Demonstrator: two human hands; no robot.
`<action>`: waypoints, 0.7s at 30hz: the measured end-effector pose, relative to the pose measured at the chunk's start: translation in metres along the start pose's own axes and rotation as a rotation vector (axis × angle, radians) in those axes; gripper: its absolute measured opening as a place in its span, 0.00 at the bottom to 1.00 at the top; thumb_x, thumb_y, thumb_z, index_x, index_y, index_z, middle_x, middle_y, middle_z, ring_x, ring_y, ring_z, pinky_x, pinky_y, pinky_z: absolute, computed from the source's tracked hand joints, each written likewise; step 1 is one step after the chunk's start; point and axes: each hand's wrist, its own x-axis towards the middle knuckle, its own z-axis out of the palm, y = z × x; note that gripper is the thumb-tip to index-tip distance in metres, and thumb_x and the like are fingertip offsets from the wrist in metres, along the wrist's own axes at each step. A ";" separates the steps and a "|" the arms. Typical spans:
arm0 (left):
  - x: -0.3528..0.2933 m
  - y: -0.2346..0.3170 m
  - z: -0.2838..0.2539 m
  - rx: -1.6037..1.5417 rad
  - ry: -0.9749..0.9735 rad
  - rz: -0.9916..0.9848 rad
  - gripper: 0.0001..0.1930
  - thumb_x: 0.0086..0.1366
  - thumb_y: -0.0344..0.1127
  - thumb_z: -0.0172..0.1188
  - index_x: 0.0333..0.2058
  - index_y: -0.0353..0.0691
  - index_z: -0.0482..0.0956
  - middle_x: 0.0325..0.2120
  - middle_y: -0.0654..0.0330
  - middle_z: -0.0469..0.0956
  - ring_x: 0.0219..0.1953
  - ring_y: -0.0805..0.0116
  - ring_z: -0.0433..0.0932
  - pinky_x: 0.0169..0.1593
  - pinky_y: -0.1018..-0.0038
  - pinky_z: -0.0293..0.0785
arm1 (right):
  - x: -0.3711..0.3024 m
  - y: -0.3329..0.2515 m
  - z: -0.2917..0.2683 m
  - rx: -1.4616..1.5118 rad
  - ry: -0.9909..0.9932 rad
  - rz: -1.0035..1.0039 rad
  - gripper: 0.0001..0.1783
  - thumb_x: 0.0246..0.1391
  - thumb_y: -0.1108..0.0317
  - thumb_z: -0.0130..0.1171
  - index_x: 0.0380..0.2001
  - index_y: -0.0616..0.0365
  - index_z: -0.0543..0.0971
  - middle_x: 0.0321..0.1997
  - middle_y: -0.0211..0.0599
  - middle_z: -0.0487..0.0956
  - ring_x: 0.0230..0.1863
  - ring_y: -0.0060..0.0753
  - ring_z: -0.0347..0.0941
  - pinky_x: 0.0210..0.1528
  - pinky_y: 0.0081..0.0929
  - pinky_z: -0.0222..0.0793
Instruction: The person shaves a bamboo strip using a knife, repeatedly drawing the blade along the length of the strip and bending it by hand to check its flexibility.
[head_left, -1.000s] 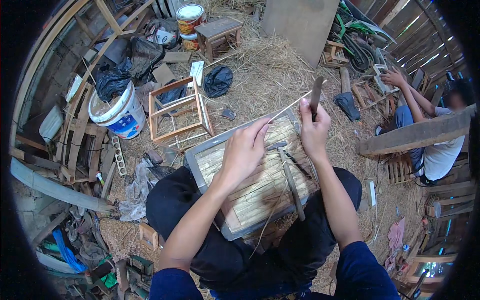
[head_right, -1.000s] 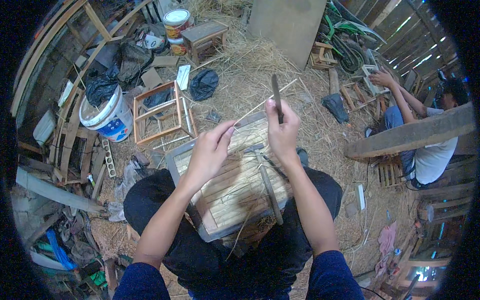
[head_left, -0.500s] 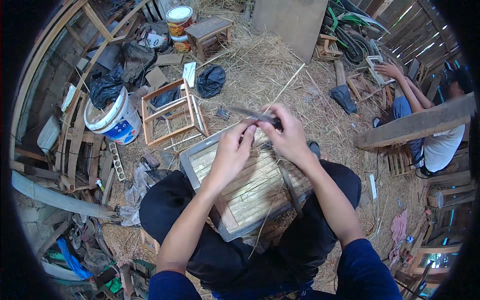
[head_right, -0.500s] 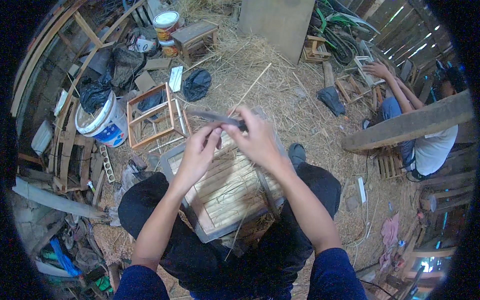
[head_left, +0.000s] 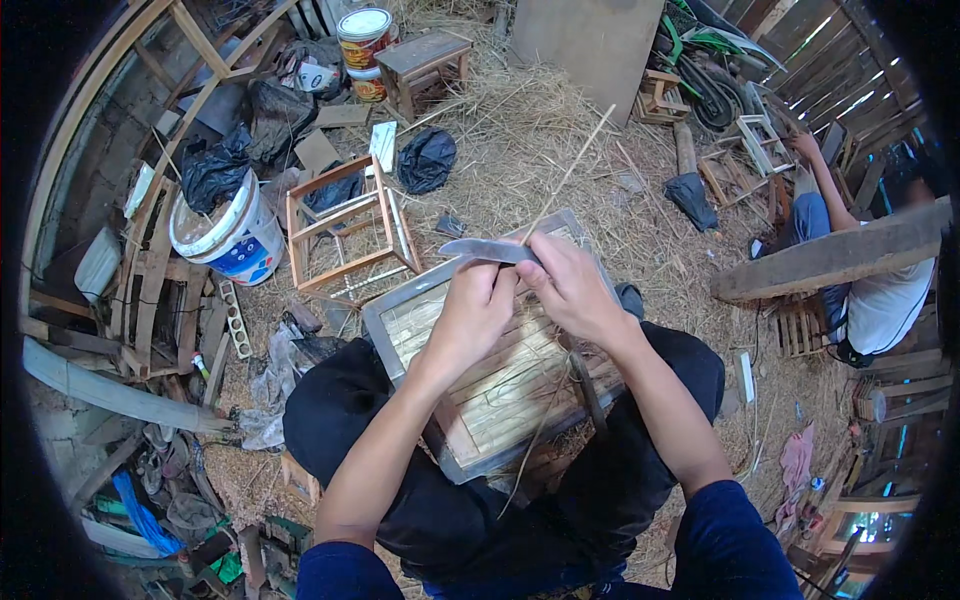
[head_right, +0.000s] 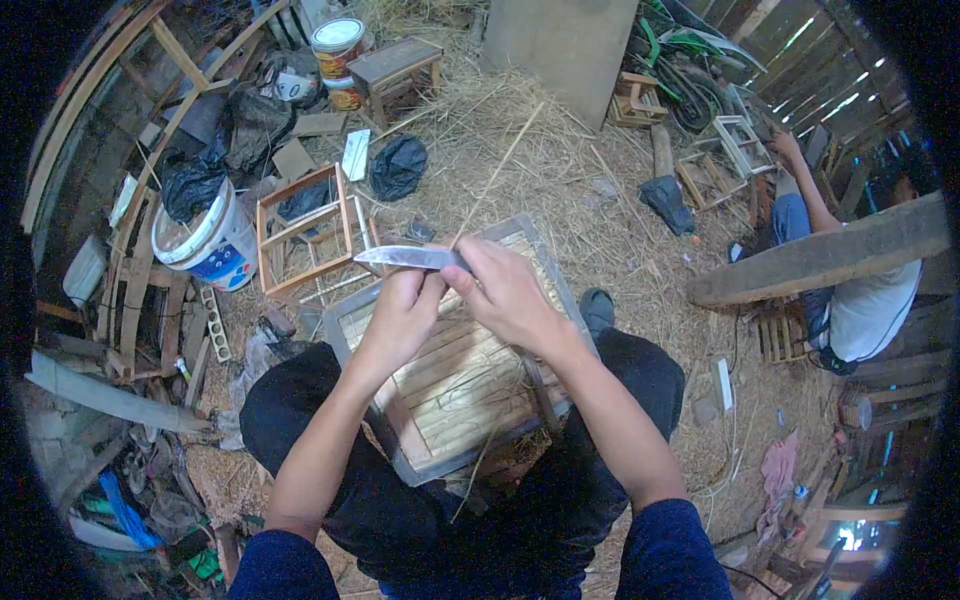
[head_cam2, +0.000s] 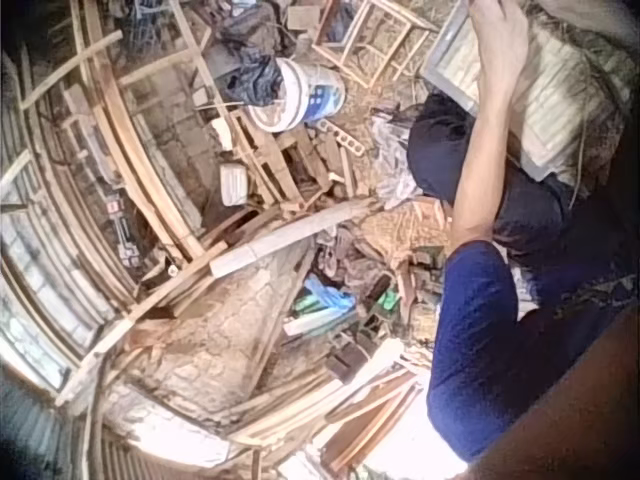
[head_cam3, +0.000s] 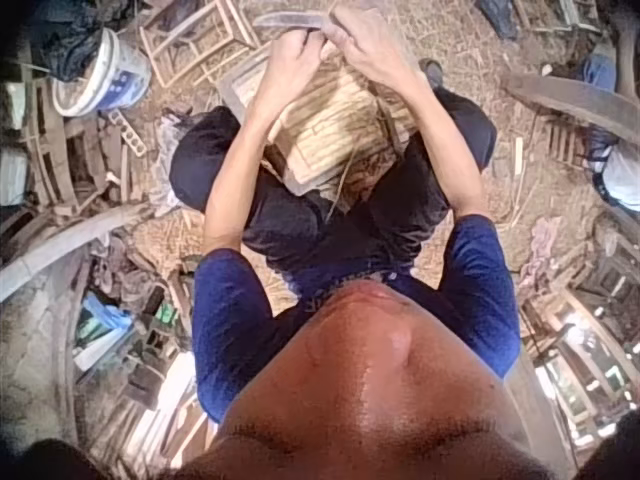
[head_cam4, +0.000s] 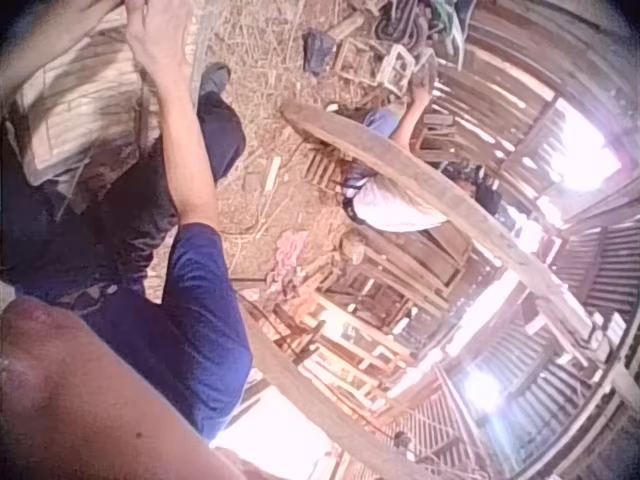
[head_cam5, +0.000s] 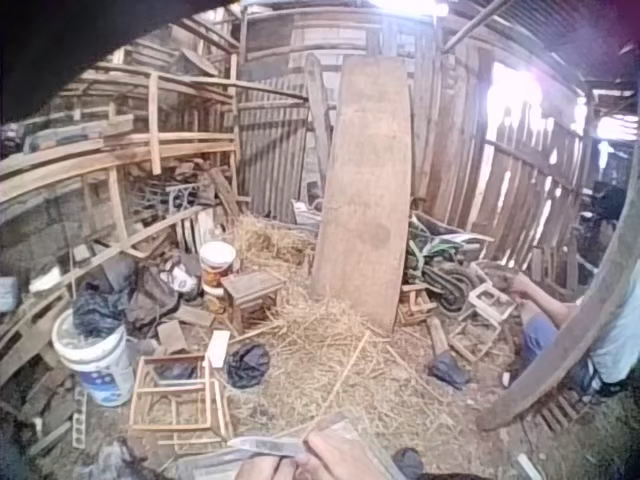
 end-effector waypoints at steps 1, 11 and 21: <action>-0.001 0.001 -0.003 0.027 -0.026 -0.041 0.13 0.71 0.30 0.51 0.48 0.28 0.78 0.31 0.53 0.79 0.32 0.68 0.74 0.39 0.70 0.71 | -0.002 0.003 0.001 -0.022 -0.046 0.006 0.21 0.70 0.52 0.47 0.44 0.63 0.72 0.36 0.55 0.75 0.40 0.62 0.73 0.42 0.47 0.68; 0.000 0.006 -0.012 0.102 0.037 -0.072 0.10 0.70 0.29 0.55 0.43 0.30 0.81 0.26 0.55 0.78 0.28 0.70 0.72 0.34 0.70 0.70 | 0.003 0.014 0.000 -0.132 -0.037 -0.027 0.16 0.64 0.59 0.56 0.33 0.62 0.68 0.30 0.53 0.73 0.35 0.60 0.71 0.37 0.49 0.66; 0.006 0.022 -0.008 0.083 0.051 0.005 0.11 0.72 0.31 0.54 0.43 0.30 0.81 0.18 0.55 0.72 0.21 0.70 0.68 0.29 0.68 0.66 | 0.000 0.024 -0.007 -0.275 0.056 -0.003 0.24 0.68 0.47 0.48 0.33 0.61 0.68 0.30 0.53 0.70 0.37 0.62 0.68 0.41 0.50 0.63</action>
